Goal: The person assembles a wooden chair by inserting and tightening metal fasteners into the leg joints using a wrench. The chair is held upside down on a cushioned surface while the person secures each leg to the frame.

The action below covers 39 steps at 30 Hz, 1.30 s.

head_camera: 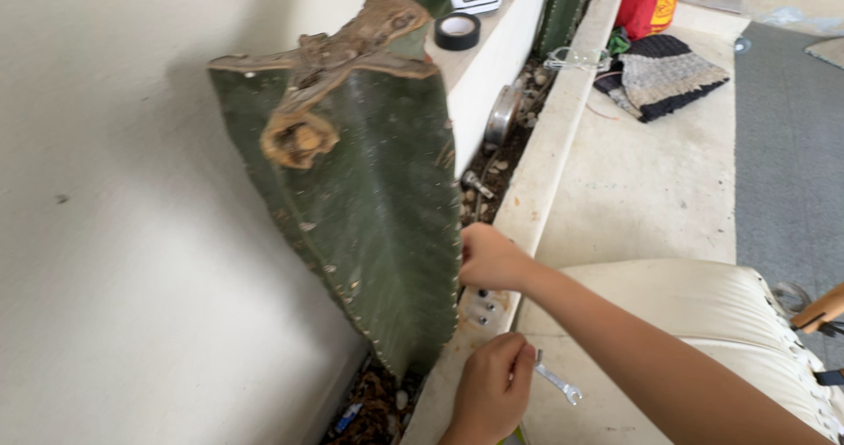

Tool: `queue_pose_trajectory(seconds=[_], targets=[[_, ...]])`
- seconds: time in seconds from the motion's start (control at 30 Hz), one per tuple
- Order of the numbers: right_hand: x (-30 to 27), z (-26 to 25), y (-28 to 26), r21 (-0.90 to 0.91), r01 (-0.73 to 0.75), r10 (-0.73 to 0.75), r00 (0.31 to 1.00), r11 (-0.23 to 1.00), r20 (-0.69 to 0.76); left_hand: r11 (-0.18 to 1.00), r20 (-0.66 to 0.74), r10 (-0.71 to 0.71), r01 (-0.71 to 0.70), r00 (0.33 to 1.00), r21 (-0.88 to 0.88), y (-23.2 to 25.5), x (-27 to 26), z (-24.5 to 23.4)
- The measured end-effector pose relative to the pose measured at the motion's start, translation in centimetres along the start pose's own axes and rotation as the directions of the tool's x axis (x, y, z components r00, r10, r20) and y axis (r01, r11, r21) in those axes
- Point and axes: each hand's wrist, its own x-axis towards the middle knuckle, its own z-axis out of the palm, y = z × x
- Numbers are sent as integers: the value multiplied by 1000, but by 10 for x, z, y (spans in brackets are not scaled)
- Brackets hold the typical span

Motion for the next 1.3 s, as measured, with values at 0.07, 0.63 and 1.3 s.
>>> queue_pose_trajectory(seconds=[0.07,0.63,1.3], targets=[[-19,-16,27,334,126,-109,992,934,-67,1000,-3,-25,25,1000,-9,2,3,-1],[-67,21,110,445,161,100,856,881,-507,996,12,-94,94,996,3,-5,5,4],[-88,19,126,452,145,123,850,880,-513,989,3,-148,148,989,-22,-16,6,6]])
